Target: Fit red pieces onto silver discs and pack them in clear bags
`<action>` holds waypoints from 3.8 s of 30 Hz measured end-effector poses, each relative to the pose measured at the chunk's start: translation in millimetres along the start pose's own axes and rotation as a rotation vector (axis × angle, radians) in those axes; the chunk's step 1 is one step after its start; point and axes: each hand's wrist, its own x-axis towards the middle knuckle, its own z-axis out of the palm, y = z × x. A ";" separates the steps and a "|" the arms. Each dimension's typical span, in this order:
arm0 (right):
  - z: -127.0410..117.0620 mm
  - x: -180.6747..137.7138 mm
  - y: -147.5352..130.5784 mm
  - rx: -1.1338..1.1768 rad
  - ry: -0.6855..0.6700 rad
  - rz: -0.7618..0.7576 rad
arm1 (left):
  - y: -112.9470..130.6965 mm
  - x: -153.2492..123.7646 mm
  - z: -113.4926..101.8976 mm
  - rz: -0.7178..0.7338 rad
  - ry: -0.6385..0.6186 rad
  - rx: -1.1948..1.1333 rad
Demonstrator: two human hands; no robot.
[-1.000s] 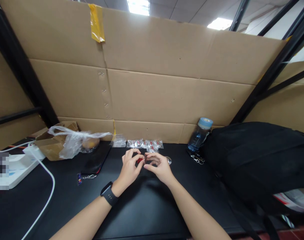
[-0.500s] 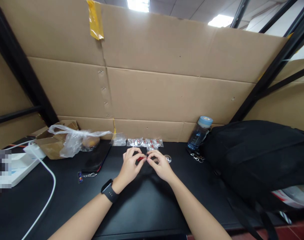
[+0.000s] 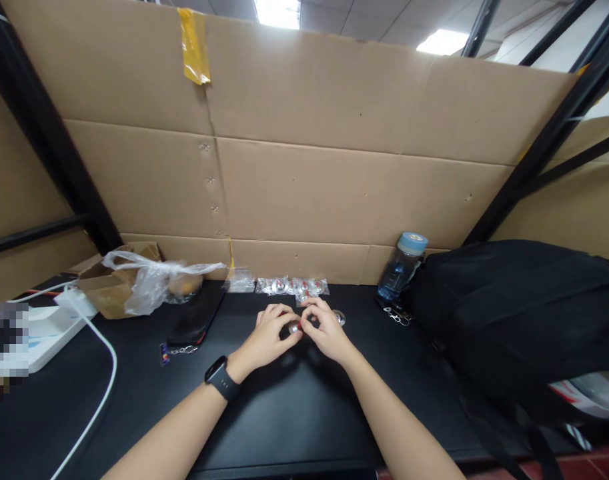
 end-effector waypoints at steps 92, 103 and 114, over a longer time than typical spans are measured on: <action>21.1 -1.7 7.5 0.420 0.144 0.108 | 1.7 2.3 6.3 -0.078 0.289 -0.149; 15.1 0.0 7.6 0.375 0.122 0.053 | -4.5 5.9 2.5 -0.093 0.320 -0.420; 10.6 -1.7 2.7 0.013 0.116 -0.061 | -4.6 6.3 -1.1 -0.163 0.236 -0.326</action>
